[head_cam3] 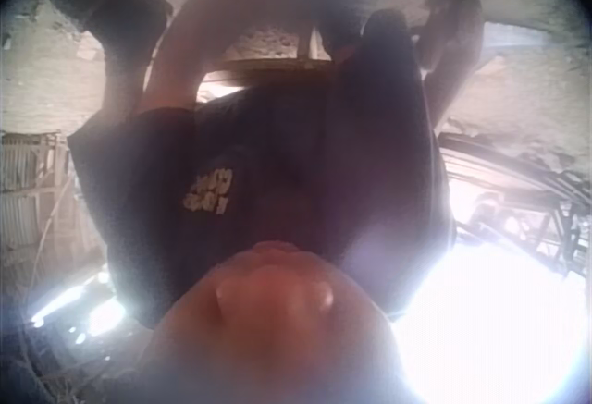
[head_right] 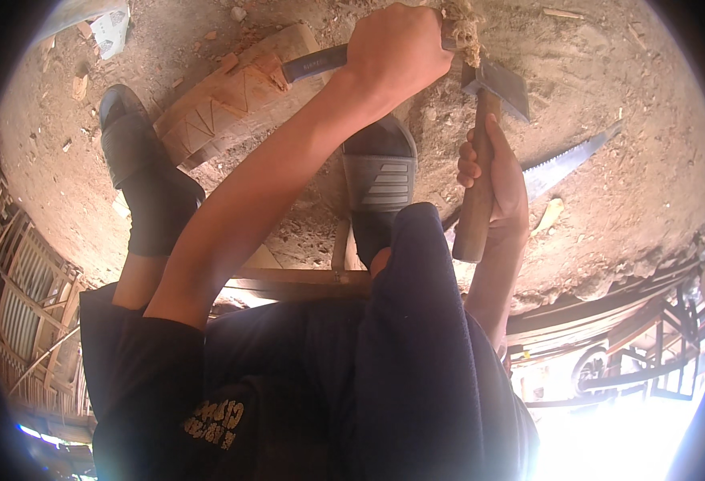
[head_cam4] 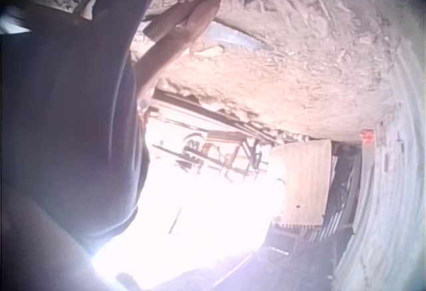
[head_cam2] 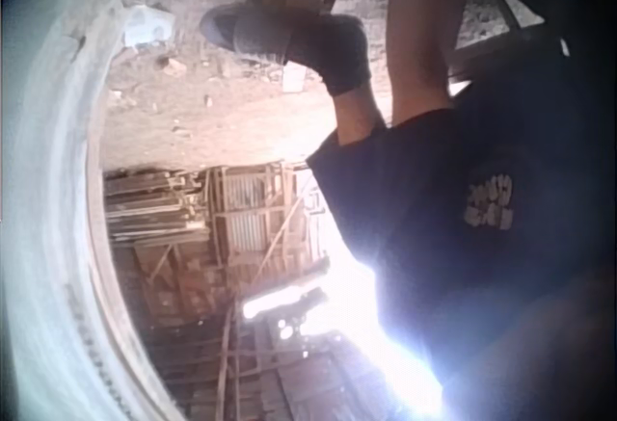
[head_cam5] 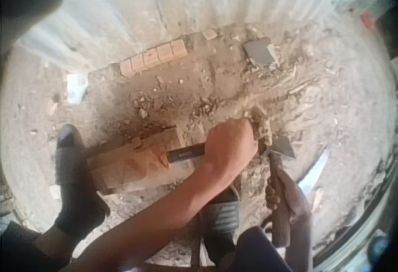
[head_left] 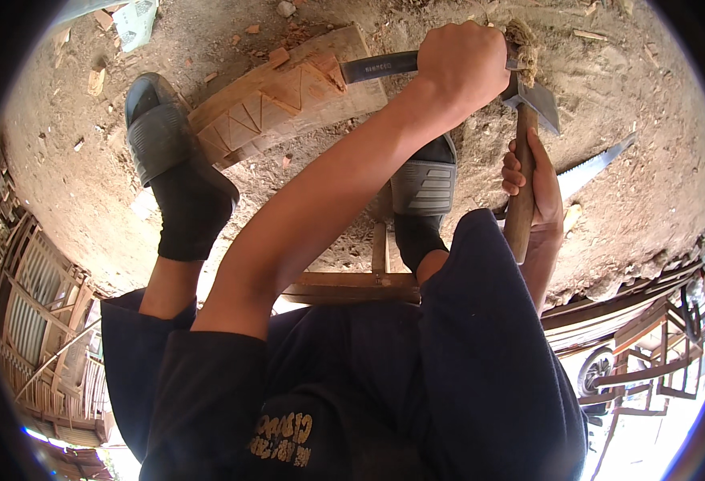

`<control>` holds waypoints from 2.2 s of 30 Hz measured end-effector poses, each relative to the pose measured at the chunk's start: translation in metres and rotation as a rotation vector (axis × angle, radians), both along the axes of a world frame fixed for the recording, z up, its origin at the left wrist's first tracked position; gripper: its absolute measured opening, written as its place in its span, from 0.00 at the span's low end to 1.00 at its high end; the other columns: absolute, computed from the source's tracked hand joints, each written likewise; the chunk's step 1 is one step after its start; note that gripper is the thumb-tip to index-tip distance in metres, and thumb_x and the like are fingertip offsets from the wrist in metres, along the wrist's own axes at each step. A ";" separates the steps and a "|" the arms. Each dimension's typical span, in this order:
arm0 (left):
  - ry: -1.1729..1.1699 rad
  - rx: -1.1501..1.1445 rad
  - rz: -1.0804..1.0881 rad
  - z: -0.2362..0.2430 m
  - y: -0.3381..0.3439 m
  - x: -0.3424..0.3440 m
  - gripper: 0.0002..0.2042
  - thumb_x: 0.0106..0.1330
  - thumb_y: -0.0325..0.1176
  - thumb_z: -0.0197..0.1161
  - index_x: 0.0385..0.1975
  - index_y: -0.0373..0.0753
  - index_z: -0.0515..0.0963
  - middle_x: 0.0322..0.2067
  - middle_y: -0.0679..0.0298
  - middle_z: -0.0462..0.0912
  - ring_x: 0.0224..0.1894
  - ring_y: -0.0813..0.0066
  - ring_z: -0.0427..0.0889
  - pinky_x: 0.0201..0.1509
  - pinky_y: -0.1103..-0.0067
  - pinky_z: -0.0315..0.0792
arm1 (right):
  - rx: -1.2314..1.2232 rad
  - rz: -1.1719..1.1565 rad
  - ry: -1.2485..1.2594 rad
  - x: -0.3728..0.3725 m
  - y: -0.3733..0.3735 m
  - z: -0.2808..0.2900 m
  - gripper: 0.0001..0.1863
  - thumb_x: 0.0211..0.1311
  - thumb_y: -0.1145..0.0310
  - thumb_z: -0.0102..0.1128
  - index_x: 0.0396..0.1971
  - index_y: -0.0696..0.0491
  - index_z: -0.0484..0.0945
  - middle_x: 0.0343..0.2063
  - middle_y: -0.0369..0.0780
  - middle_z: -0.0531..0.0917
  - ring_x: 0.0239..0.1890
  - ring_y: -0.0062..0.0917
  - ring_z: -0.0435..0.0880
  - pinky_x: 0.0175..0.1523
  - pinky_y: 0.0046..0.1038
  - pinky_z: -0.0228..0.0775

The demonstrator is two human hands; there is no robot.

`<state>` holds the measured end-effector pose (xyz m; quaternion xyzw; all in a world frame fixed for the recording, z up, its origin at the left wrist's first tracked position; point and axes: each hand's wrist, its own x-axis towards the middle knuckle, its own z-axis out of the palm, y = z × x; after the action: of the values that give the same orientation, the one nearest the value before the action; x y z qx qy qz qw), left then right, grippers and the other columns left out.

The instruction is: The person uses a chisel and mallet to carve a pattern into a piece of wood placed on a low wooden stool. They repeatedly strike the chisel to remove wood shavings and occasionally clear debris from the carved area.

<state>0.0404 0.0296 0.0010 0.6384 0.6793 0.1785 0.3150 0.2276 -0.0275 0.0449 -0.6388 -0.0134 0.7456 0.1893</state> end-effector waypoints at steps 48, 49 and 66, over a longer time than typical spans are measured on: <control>0.120 -0.129 -0.014 -0.023 0.011 -0.006 0.04 0.53 0.30 0.65 0.23 0.37 0.84 0.24 0.53 0.84 0.29 0.57 0.85 0.32 0.68 0.79 | 0.347 -0.126 -0.073 0.009 0.087 0.000 0.14 0.70 0.59 0.50 0.34 0.55 0.67 0.17 0.31 0.69 0.13 0.10 0.65 0.14 0.12 0.60; 0.129 -0.147 -0.017 -0.024 0.008 -0.006 0.04 0.53 0.30 0.65 0.23 0.37 0.84 0.24 0.53 0.84 0.29 0.58 0.85 0.32 0.68 0.79 | 0.343 -0.010 -0.110 0.000 0.078 0.004 0.14 0.71 0.57 0.48 0.33 0.53 0.68 0.18 0.30 0.69 0.14 0.09 0.66 0.16 0.12 0.59; 0.200 -0.050 0.043 -0.042 0.006 -0.011 0.05 0.54 0.28 0.60 0.25 0.36 0.82 0.27 0.51 0.84 0.32 0.53 0.85 0.35 0.65 0.78 | 0.349 0.364 -0.260 0.011 0.072 0.001 0.18 0.71 0.53 0.48 0.26 0.51 0.71 0.17 0.32 0.73 0.18 0.13 0.70 0.26 0.17 0.64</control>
<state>0.0291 0.0357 -0.0411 0.6301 0.7253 0.1034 0.2574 0.2388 0.0449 0.0463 -0.6740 -0.2803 0.6654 0.1561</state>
